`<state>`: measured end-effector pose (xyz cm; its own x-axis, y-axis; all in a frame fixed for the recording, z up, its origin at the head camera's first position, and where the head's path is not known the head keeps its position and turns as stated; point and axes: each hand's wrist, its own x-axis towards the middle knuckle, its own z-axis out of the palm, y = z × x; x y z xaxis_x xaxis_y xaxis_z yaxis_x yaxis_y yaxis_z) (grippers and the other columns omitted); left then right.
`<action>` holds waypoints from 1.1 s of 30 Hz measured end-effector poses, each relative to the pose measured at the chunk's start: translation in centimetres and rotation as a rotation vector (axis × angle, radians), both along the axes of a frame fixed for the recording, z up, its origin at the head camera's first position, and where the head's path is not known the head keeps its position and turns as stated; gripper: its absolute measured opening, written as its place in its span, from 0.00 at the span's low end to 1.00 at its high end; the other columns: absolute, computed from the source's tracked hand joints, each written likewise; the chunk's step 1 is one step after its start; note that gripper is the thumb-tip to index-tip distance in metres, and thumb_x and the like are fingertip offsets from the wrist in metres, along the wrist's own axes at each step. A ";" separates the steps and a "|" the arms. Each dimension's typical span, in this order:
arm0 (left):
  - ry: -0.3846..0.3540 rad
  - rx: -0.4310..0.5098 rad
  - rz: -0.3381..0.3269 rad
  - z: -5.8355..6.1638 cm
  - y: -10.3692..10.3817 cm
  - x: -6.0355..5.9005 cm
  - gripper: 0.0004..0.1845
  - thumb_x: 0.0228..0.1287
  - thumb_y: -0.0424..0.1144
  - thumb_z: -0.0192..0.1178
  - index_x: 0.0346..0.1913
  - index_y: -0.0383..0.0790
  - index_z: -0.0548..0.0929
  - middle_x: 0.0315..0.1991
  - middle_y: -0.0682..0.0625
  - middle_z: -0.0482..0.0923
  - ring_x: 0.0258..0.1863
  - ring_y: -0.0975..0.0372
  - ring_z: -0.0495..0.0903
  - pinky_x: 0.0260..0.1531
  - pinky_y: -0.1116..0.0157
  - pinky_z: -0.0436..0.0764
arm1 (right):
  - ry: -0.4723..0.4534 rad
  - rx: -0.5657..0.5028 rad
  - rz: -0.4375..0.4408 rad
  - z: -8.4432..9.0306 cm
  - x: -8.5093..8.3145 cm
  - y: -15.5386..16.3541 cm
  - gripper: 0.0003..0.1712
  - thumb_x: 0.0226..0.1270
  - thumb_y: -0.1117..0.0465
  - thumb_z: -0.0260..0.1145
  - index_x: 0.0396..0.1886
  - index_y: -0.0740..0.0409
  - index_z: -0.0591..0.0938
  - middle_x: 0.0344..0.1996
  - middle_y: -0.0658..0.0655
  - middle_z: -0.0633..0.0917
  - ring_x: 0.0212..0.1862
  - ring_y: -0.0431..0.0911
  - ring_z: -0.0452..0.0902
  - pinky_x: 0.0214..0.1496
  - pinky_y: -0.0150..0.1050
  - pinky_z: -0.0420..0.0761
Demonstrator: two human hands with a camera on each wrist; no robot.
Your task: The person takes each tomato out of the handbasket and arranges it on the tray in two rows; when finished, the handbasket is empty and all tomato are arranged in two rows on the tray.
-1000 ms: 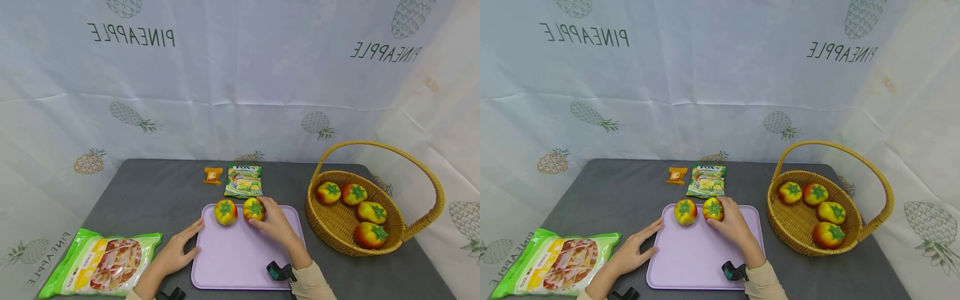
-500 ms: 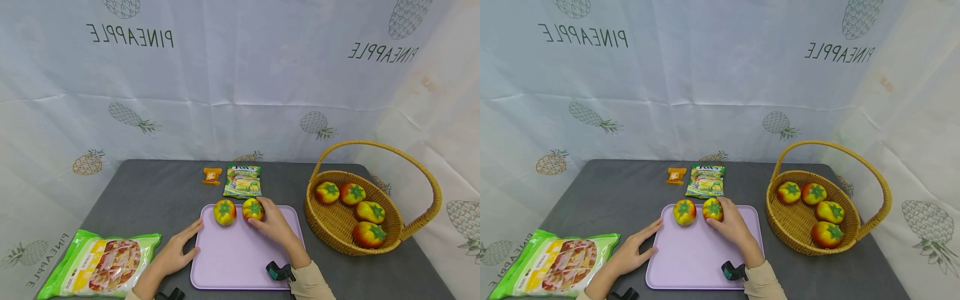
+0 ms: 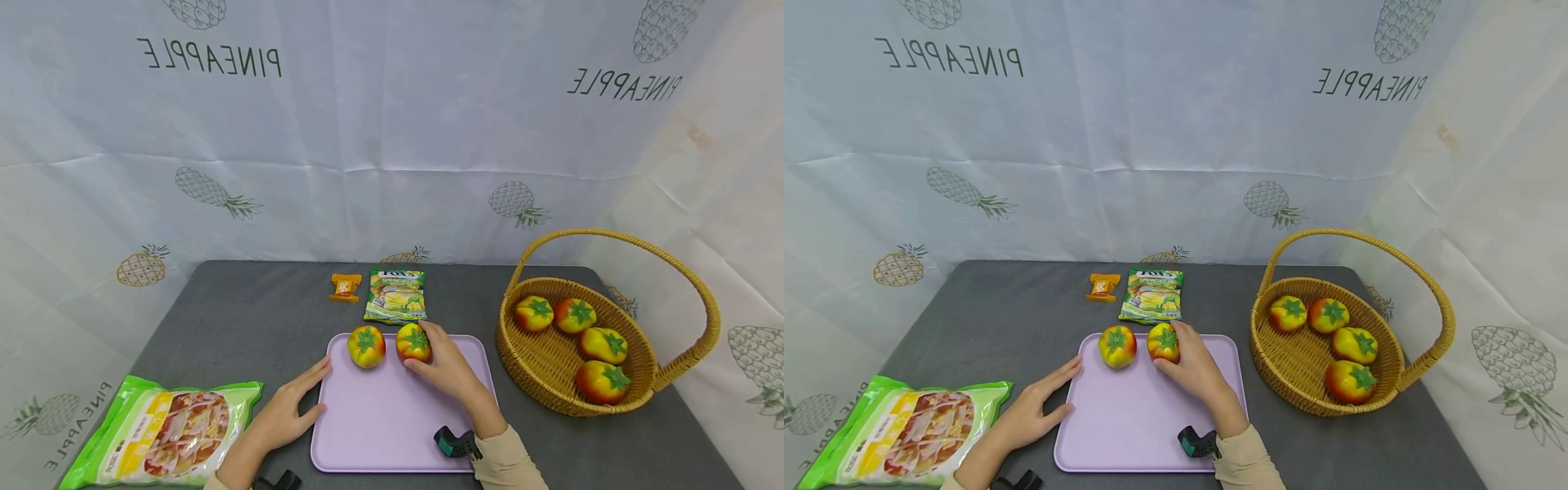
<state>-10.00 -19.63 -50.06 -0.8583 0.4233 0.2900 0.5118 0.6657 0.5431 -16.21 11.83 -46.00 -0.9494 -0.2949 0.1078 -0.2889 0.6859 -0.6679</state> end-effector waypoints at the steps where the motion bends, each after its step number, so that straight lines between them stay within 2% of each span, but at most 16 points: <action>1: 0.001 0.000 0.000 0.0 0.0 0.0 0.32 0.58 0.39 0.63 0.67 0.39 0.70 0.70 0.49 0.65 0.66 0.55 0.68 0.59 0.56 0.73 | -0.003 0.005 0.000 0.0 0.0 0.0 0.45 0.55 0.50 0.72 0.68 0.65 0.64 0.63 0.65 0.70 0.63 0.58 0.68 0.66 0.56 0.67; 8: -0.002 -0.003 0.001 0.1 0.0 0.0 0.33 0.57 0.39 0.64 0.67 0.40 0.70 0.70 0.49 0.65 0.66 0.55 0.68 0.59 0.55 0.73 | -0.048 0.015 -0.014 0.1 0.1 0.1 0.49 0.53 0.50 0.73 0.70 0.63 0.61 0.66 0.64 0.67 0.66 0.58 0.66 0.67 0.56 0.65; 16: 0.004 -0.002 0.001 0.0 0.0 0.0 0.32 0.58 0.40 0.63 0.67 0.40 0.70 0.70 0.49 0.65 0.66 0.55 0.68 0.59 0.56 0.72 | -0.031 0.001 -0.045 1.5 0.2 1.1 0.50 0.54 0.50 0.73 0.71 0.61 0.60 0.68 0.62 0.65 0.69 0.57 0.62 0.69 0.55 0.64; 26: 0.006 -0.001 0.011 -0.1 -0.1 0.0 0.32 0.59 0.41 0.63 0.67 0.40 0.70 0.70 0.50 0.65 0.66 0.56 0.68 0.60 0.59 0.72 | 0.084 0.000 -0.090 3.8 0.3 3.9 0.48 0.56 0.52 0.71 0.72 0.60 0.59 0.68 0.65 0.66 0.67 0.61 0.63 0.65 0.61 0.65; 33: 0.012 0.002 0.002 -0.1 -0.1 -0.1 0.31 0.59 0.42 0.63 0.66 0.40 0.71 0.70 0.50 0.65 0.66 0.56 0.68 0.59 0.57 0.72 | 0.190 -0.028 -0.190 4.4 0.3 7.4 0.44 0.58 0.54 0.70 0.70 0.65 0.61 0.66 0.69 0.66 0.64 0.65 0.65 0.61 0.63 0.68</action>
